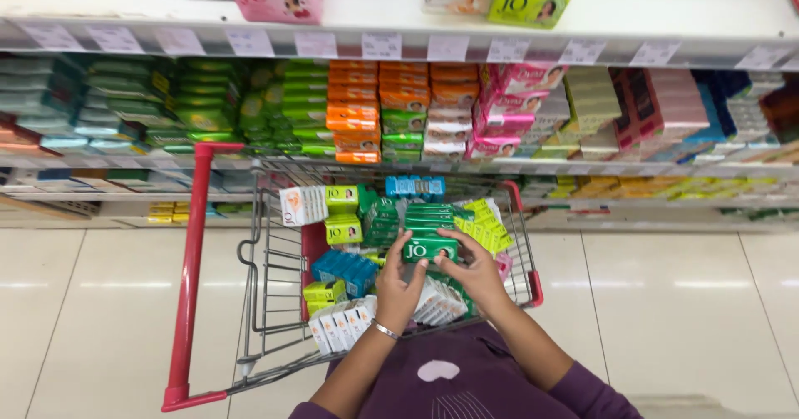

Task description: Clean and arrange boxes of soap on a retail shelf from a shopping cart.

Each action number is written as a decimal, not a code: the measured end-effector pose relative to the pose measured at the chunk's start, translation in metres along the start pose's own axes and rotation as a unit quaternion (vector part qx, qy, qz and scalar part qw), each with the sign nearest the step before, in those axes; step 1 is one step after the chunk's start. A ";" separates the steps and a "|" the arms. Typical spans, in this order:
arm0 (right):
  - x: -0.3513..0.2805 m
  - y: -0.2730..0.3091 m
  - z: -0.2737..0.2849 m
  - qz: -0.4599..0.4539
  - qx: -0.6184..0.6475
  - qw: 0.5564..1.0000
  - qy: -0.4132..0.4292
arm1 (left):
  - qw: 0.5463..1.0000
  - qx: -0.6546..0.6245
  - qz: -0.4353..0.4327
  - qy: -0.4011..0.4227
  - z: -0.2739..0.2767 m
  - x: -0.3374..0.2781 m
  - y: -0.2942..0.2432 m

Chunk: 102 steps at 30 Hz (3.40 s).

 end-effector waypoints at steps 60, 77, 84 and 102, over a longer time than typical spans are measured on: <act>0.145 0.363 0.094 0.487 -0.489 0.711 -0.137 | 0.765 0.355 -0.512 -0.165 -0.162 0.238 -0.282; 0.062 0.153 -0.003 0.438 -0.384 0.811 -0.047 | 0.891 0.289 -0.350 -0.003 -0.060 0.111 -0.117; 0.083 0.008 -0.017 0.299 -0.464 0.830 0.074 | 0.937 0.306 -0.168 -0.006 -0.011 0.066 0.011; 0.111 -0.165 0.073 0.134 -0.481 0.866 -0.024 | 0.947 0.139 0.284 0.060 -0.105 0.004 0.381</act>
Point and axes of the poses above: each hand's wrist, its own x-axis towards the middle knuckle, its own z-axis out of the back of the hand, y = z × x, the point moved 9 cm from there along x, towards the middle knuckle, and after that the axes turned 10 degrees about x, right-handed, at the moved point
